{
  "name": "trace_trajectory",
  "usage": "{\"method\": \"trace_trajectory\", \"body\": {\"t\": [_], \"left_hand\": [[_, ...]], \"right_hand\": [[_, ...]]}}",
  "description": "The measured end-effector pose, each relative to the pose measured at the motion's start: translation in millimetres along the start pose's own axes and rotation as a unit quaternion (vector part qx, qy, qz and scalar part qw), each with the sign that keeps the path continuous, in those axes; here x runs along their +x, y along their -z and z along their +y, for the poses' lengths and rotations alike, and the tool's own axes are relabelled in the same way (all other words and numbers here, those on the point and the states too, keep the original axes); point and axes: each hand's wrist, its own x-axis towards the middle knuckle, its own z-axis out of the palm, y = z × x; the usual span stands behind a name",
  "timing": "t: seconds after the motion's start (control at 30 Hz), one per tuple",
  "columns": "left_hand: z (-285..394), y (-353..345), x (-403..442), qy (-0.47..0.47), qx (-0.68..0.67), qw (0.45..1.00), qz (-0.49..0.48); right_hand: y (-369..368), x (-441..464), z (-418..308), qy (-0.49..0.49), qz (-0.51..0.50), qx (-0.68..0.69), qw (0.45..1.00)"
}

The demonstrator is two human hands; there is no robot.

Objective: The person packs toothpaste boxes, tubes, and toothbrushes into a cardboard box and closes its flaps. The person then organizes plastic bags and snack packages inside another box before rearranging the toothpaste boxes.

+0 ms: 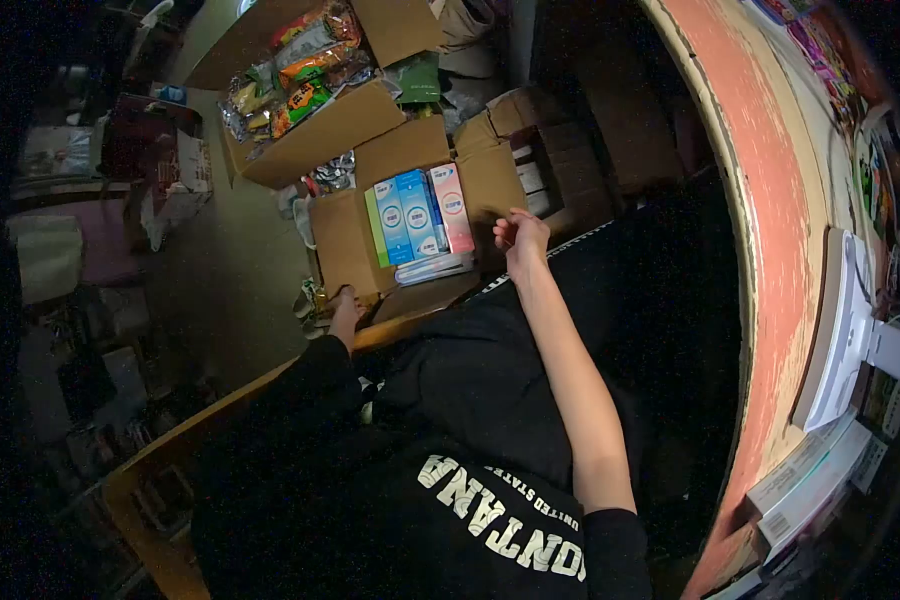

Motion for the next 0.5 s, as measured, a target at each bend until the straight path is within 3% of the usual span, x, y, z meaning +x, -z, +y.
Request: {"method": "trace_trajectory", "body": {"t": [0.07, 0.1, 0.13, 0.17, 0.2, 0.23, 0.27, 0.3, 0.33, 0.4, 0.47, 0.5], "left_hand": [[-14.0, 23.4, -16.4, -0.127, 0.028, 0.991, 0.001], [-12.4, 35.9, -22.5, -0.321, 0.215, 0.922, -0.023], [-18.3, 51.5, -38.6, -0.398, 0.336, 0.852, -0.043], [-23.7, 70.2, -61.9, -0.455, 0.530, 0.710, -0.090], [-26.7, 95.9, -89.1, -0.565, 0.718, 0.386, -0.132], [-34.6, 118.5, -112.1, -0.601, 0.760, 0.181, -0.168], [-44.6, 140.5, -135.1, -0.601, 0.763, 0.091, -0.219], [-55.6, 162.7, -154.7, -0.598, 0.755, 0.047, -0.265], [-63.6, 184.4, -174.5, -0.595, 0.735, 0.031, -0.324], [-85.1, 219.8, -199.2, -0.574, 0.687, 0.026, -0.445], [-99.6, 248.7, -213.4, -0.541, 0.627, 0.035, -0.560], [-107.8, 261.7, -211.8, -0.526, 0.625, 0.017, -0.576]], "right_hand": [[0.2, -3.5, 1.0, 0.002, -0.005, 0.005, 1.000], [-2.0, -7.1, 2.9, 0.100, 0.000, -0.103, 0.990], [-5.7, -11.7, 5.3, 0.197, 0.008, -0.207, 0.958], [-13.1, -31.0, 5.8, 0.339, 0.009, -0.383, 0.859], [-31.8, -75.6, -4.4, 0.337, -0.094, -0.406, 0.844], [-42.2, -93.9, 3.0, 0.323, -0.202, -0.447, 0.809], [-54.8, -129.3, 7.2, 0.377, -0.289, -0.451, 0.755], [-62.4, -150.8, 14.5, 0.440, -0.381, -0.458, 0.671], [-64.8, -173.3, 18.1, 0.410, -0.412, -0.550, 0.600], [-66.5, -178.1, 34.9, 0.354, -0.511, -0.591, 0.514], [-69.1, -180.4, 24.5, 0.364, -0.531, -0.558, 0.523], [-71.1, -184.5, 18.1, 0.245, -0.622, -0.463, 0.582]]}}
